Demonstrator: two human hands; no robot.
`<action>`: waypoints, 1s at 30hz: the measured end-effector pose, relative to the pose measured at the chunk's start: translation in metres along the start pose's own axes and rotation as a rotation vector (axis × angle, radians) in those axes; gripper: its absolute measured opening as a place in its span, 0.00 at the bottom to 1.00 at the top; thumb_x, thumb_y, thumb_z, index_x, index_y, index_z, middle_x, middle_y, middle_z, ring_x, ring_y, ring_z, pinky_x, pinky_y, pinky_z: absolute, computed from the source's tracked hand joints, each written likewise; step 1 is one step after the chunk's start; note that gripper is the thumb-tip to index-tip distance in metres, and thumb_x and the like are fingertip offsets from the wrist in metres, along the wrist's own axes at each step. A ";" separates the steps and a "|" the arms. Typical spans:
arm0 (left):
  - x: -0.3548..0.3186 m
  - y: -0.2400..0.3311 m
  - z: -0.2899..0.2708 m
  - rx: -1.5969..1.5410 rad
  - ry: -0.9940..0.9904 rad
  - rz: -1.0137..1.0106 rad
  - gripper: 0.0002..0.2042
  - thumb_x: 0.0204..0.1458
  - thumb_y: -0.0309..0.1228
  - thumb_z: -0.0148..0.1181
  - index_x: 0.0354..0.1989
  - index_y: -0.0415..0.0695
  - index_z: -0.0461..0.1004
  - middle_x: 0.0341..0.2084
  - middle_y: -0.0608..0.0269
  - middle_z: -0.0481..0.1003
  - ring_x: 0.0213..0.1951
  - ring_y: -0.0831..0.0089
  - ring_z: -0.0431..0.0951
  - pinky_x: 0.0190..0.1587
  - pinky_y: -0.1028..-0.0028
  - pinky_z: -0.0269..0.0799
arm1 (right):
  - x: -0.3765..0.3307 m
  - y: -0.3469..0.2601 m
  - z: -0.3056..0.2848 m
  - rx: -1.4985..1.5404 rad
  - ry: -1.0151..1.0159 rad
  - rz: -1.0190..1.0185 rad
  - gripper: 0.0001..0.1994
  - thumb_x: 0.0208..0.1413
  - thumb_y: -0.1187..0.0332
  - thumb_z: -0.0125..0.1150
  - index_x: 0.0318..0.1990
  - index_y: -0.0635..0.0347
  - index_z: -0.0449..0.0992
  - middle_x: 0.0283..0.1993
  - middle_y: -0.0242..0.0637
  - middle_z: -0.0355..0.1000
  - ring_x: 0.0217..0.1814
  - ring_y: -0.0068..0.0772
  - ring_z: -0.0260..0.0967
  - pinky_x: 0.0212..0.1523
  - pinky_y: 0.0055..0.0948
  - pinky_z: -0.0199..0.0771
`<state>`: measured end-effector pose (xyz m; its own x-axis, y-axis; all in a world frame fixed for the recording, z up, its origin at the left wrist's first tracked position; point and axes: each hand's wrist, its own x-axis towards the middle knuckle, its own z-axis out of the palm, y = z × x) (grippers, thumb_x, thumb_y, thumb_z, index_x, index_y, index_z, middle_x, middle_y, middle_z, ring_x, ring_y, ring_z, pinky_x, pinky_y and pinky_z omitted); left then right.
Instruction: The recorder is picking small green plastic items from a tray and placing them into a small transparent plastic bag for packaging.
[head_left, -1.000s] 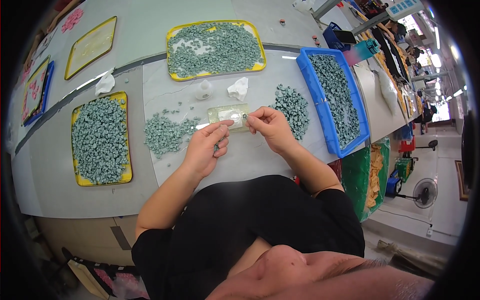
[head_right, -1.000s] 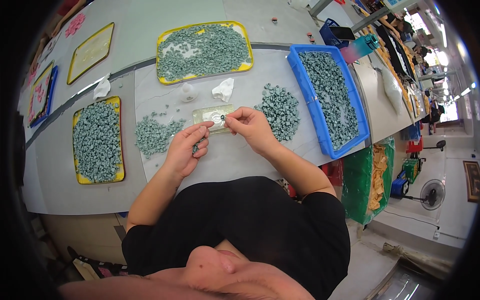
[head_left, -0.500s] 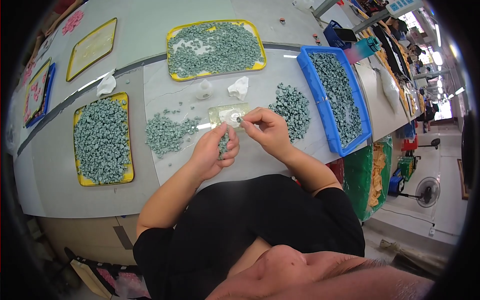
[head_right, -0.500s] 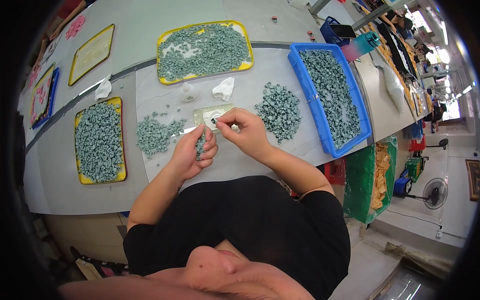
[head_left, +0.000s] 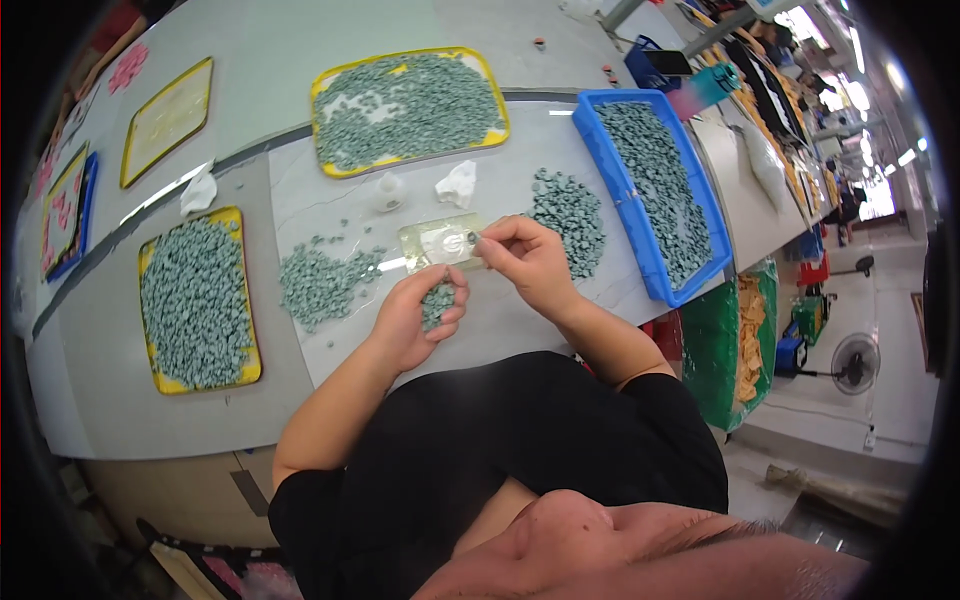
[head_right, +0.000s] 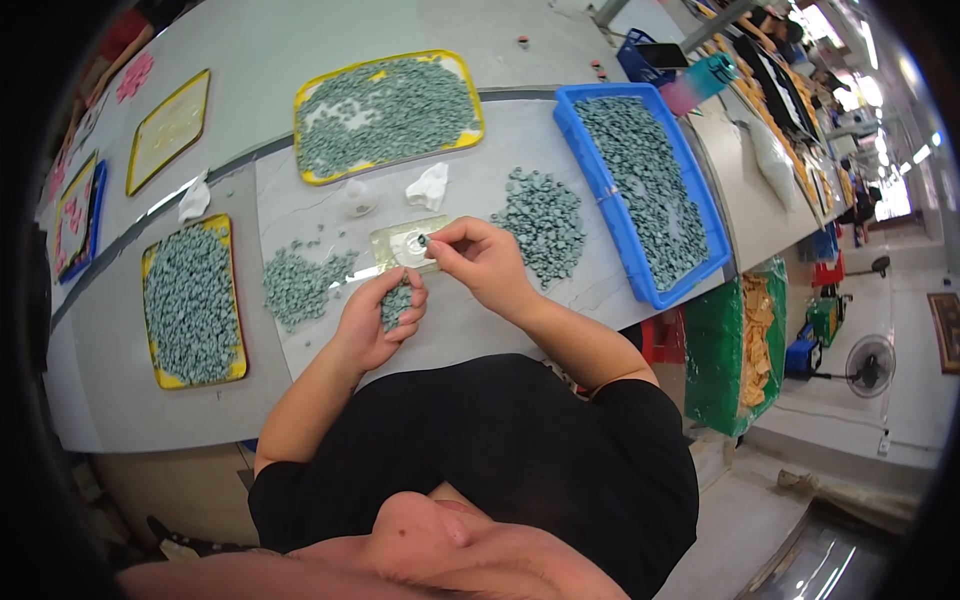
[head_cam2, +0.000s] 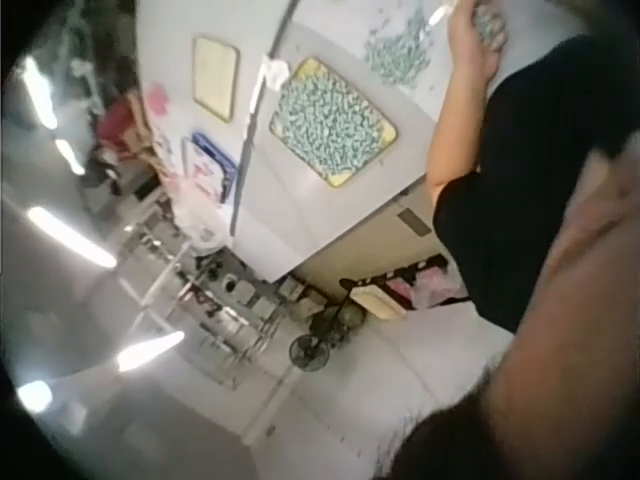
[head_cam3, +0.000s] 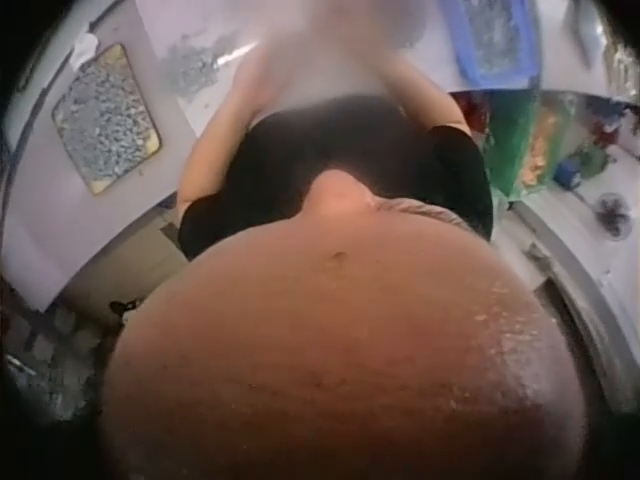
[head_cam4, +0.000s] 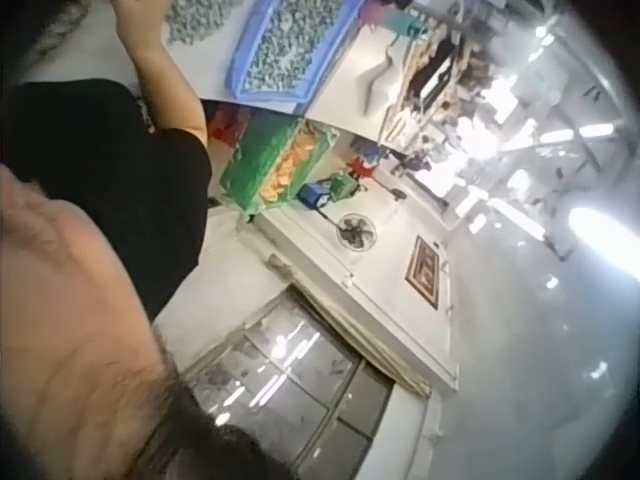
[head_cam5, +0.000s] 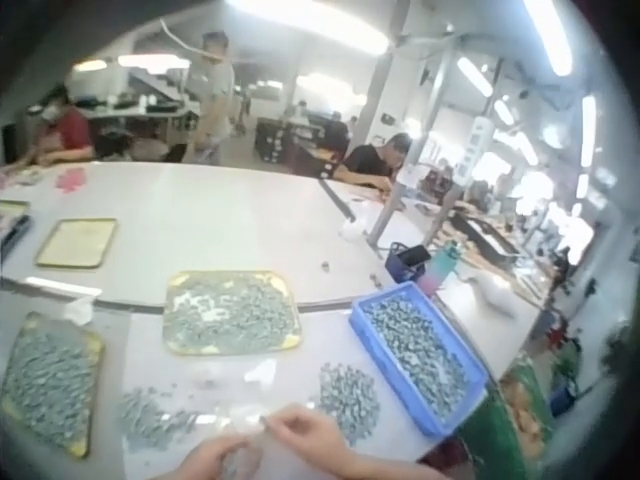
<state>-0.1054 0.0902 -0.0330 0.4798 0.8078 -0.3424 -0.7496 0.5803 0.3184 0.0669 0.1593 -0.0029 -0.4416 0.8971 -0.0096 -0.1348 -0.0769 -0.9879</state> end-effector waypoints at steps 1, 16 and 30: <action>0.003 0.000 0.008 0.061 0.029 0.024 0.14 0.58 0.32 0.46 0.46 0.35 0.67 0.29 0.63 0.65 0.25 0.82 0.61 0.17 0.86 0.53 | 0.001 -0.001 -0.007 0.018 0.004 0.031 0.04 0.54 0.75 0.58 0.35 0.66 0.73 0.34 0.34 0.71 0.33 0.19 0.67 0.34 0.18 0.68; 0.031 -0.018 0.046 0.095 0.079 0.145 0.08 0.58 0.32 0.49 0.40 0.40 0.66 0.26 0.66 0.65 0.21 0.84 0.58 0.17 0.87 0.50 | 0.001 -0.015 -0.060 -0.025 -0.013 0.067 0.05 0.54 0.73 0.58 0.37 0.65 0.74 0.34 0.32 0.73 0.35 0.16 0.68 0.35 0.17 0.67; 0.002 -0.006 -0.001 0.042 0.161 0.174 0.09 0.58 0.32 0.52 0.40 0.39 0.68 0.27 0.66 0.67 0.21 0.83 0.58 0.17 0.84 0.51 | -0.003 0.011 0.000 -0.088 -0.028 0.069 0.04 0.54 0.74 0.58 0.35 0.66 0.73 0.33 0.33 0.72 0.31 0.16 0.67 0.31 0.15 0.66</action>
<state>-0.1009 0.0883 -0.0362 0.2635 0.8711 -0.4143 -0.7937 0.4399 0.4201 0.0667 0.1558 -0.0136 -0.4717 0.8786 -0.0751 -0.0253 -0.0986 -0.9948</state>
